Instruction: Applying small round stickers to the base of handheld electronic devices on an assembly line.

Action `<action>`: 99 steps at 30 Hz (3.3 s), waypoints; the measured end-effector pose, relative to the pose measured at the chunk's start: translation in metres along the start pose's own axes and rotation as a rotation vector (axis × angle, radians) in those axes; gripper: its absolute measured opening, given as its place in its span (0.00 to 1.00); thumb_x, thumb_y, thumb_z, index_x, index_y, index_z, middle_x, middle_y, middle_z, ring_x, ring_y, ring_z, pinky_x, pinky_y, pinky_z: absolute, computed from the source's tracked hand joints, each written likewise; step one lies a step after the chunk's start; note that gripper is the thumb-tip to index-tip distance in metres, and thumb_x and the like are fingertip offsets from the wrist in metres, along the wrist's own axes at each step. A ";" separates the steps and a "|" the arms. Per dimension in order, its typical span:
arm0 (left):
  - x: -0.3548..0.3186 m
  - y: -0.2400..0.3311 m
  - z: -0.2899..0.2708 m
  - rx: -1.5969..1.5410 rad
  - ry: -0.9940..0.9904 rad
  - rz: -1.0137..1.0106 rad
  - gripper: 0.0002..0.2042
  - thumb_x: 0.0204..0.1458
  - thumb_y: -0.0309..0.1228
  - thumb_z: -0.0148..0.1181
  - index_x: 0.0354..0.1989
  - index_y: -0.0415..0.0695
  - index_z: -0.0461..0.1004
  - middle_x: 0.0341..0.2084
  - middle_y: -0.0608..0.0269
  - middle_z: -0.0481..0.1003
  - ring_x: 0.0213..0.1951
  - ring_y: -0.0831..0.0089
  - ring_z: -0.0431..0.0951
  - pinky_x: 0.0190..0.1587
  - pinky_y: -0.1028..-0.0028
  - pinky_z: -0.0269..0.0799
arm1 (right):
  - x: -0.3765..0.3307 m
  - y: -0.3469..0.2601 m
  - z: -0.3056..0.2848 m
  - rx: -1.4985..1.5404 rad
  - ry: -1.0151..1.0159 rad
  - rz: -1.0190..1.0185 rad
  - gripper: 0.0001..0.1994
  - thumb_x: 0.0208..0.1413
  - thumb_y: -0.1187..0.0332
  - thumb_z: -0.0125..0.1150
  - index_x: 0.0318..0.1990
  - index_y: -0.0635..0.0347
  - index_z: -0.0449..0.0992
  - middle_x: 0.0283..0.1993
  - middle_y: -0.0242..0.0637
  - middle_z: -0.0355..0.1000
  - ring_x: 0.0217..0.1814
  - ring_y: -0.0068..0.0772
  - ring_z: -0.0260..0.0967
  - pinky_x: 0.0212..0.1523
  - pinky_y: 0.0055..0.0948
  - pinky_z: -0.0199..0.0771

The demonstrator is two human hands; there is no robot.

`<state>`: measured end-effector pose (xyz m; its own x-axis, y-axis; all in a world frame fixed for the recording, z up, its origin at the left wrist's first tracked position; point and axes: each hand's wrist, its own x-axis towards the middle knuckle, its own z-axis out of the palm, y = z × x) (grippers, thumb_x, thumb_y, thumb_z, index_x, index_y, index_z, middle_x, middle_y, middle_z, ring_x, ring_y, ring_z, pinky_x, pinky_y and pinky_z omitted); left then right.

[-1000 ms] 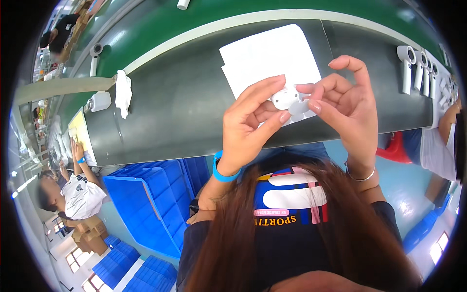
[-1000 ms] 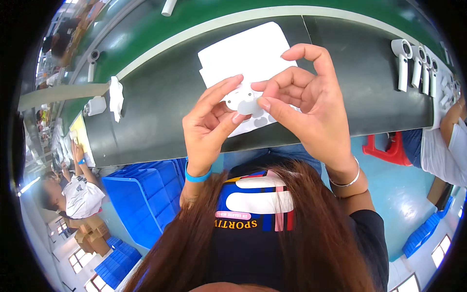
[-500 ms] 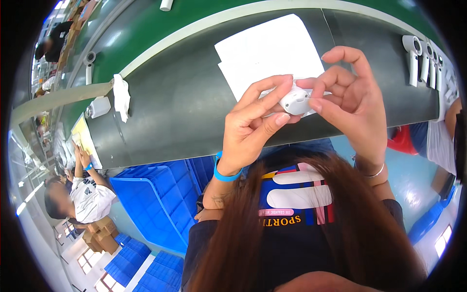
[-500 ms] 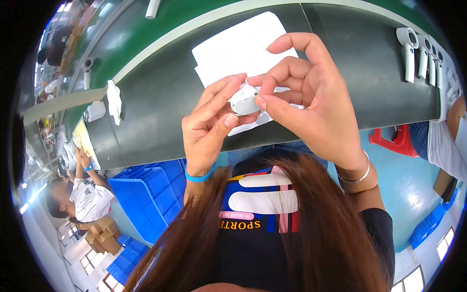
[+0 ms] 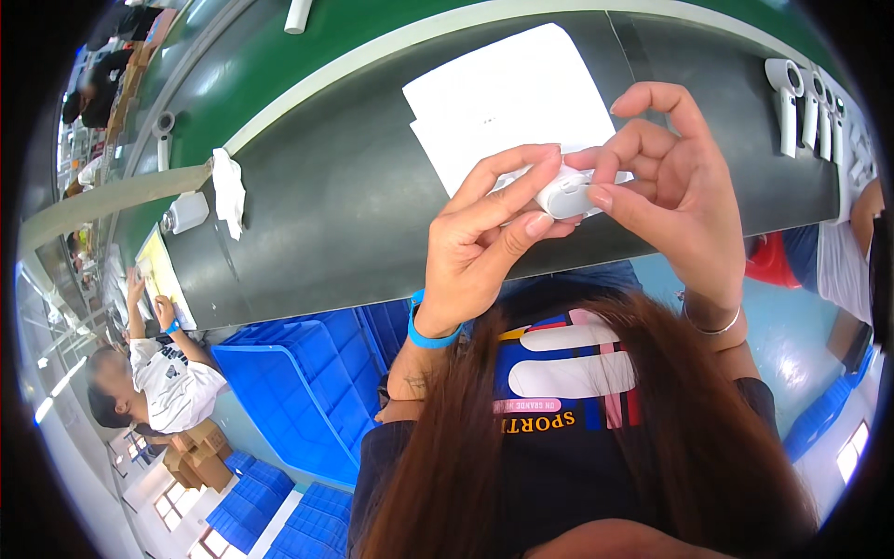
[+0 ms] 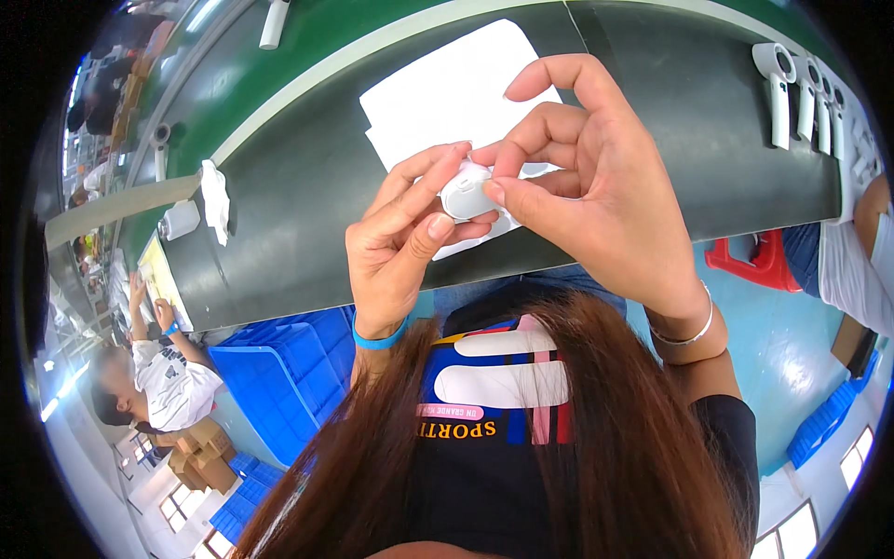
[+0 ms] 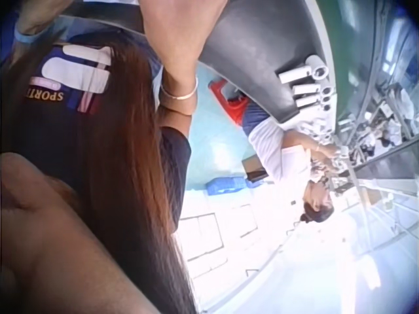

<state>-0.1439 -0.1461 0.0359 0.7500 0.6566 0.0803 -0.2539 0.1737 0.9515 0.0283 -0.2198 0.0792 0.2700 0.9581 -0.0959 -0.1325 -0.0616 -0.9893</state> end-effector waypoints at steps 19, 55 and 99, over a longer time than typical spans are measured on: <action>-0.002 0.000 0.004 0.042 0.034 0.000 0.16 0.57 0.21 0.49 0.54 0.34 0.68 0.56 0.46 0.63 0.51 0.55 0.72 0.48 0.64 0.78 | -0.003 0.000 0.003 -0.001 0.032 0.009 0.24 0.47 0.84 0.59 0.51 0.61 0.58 0.30 0.34 0.70 0.48 0.33 0.73 0.46 0.24 0.74; -0.005 -0.002 0.010 0.029 0.079 0.015 0.17 0.52 0.15 0.51 0.52 0.32 0.70 0.54 0.47 0.64 0.50 0.58 0.73 0.47 0.65 0.79 | -0.010 0.000 0.011 -0.159 0.080 -0.040 0.25 0.45 0.82 0.59 0.50 0.59 0.57 0.30 0.32 0.68 0.44 0.27 0.73 0.39 0.18 0.73; -0.022 -0.036 -0.107 0.751 0.246 0.104 0.18 0.39 0.27 0.69 0.42 0.41 0.76 0.49 0.54 0.72 0.51 0.56 0.71 0.52 0.65 0.68 | 0.257 0.080 -0.059 -1.408 0.026 -0.805 0.24 0.48 0.83 0.51 0.55 0.58 0.66 0.59 0.48 0.62 0.54 0.54 0.63 0.53 0.41 0.66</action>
<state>-0.2171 -0.0884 -0.0318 0.5664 0.8007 0.1952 0.2303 -0.3811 0.8954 0.1429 0.0049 -0.0311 -0.1490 0.8634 0.4820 0.9714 0.2189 -0.0918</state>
